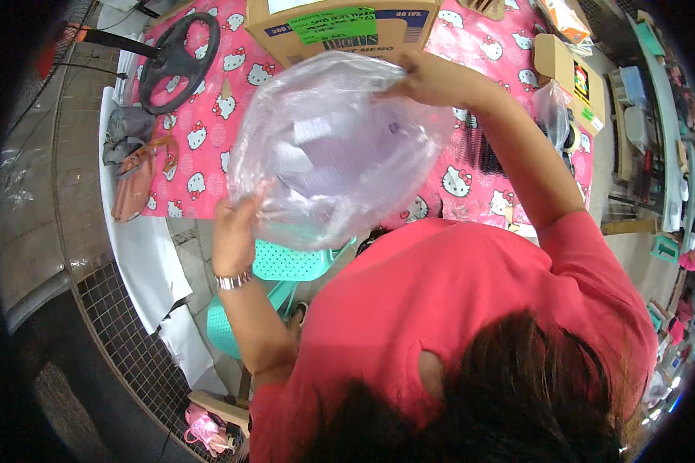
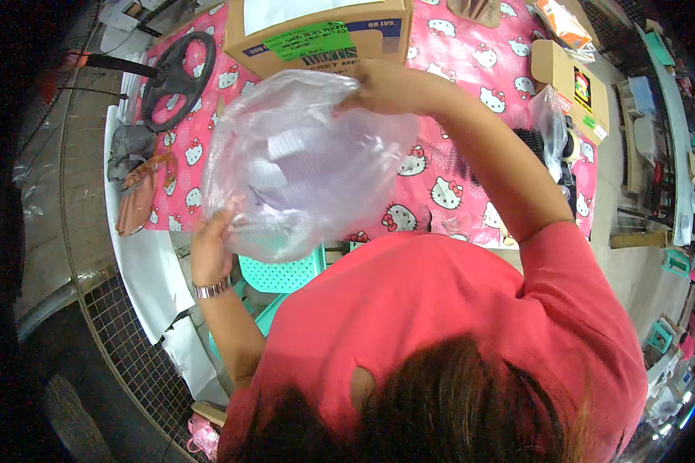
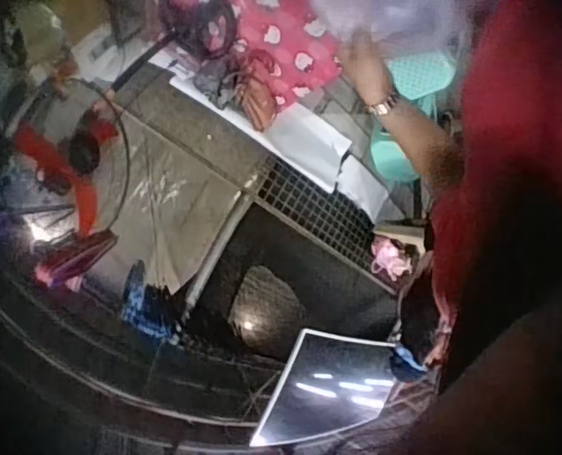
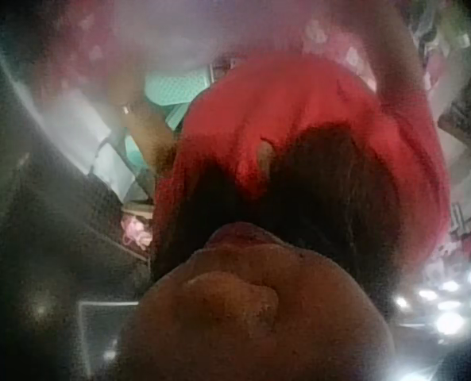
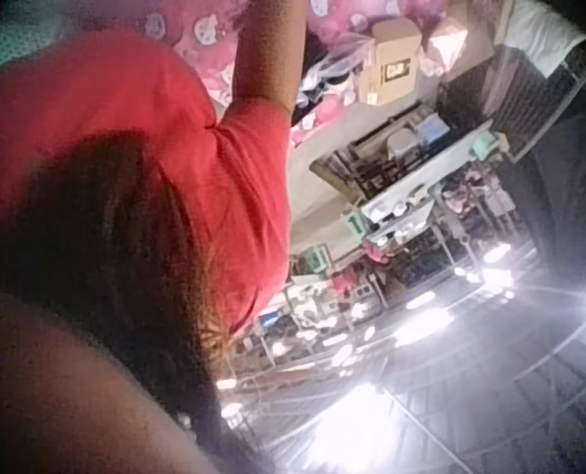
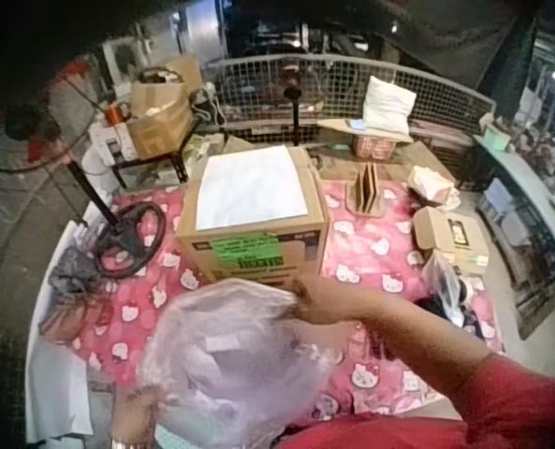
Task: The person places colorful spiral notebooks into a cardboard box, handles bundles of black plastic strips, and arranges various packaging materials on a table.
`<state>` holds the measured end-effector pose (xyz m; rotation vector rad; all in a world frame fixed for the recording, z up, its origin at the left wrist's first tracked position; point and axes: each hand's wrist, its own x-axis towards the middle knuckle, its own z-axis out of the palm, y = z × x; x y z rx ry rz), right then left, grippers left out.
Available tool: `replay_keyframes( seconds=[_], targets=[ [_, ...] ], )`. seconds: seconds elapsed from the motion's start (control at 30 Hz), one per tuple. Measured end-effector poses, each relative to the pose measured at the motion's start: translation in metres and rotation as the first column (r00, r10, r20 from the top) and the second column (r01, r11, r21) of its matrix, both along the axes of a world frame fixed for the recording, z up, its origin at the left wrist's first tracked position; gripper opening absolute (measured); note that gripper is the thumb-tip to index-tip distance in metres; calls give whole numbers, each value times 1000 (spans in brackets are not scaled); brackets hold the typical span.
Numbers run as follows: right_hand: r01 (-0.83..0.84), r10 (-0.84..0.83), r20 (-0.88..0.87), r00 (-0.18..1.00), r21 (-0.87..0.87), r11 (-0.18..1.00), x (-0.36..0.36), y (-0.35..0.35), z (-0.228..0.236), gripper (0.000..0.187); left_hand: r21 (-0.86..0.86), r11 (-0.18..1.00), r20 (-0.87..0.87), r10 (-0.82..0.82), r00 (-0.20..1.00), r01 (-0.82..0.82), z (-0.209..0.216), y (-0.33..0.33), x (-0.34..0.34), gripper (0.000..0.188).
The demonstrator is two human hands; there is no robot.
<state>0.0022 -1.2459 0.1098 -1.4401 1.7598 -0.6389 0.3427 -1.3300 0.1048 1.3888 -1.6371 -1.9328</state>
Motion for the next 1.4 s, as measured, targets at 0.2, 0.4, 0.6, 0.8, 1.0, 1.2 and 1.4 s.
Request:
replay_keyframes(
  seconds=[0.2,0.4,0.6,0.8,1.0,1.2,1.4],
  targets=[
    [5,-73,294,953,226,974,20,-21,-81,40,53,998,-87,-10,996,14,-67,-27,6,32],
    [145,-236,316,919,287,947,37,9,-176,63,82,930,256,-368,894,359,-129,-60,44,32],
    [299,-305,14,952,159,941,68,12,-183,74,-522,815,331,-79,940,252,-144,-124,-1,31],
    [260,-256,-153,955,10,965,89,-21,-194,47,-565,461,719,-133,683,684,-217,-148,-57,27],
    [105,-83,-216,973,93,990,74,-17,-197,51,-399,664,729,-190,658,633,-210,-167,-81,32],
    [83,-51,-200,978,154,985,57,-22,-214,69,-269,948,-125,140,982,-169,-179,-151,-56,45],
    [-14,-7,63,998,328,944,36,-64,-184,79,-114,989,-54,85,995,-91,-200,-100,6,49]
  ],
)
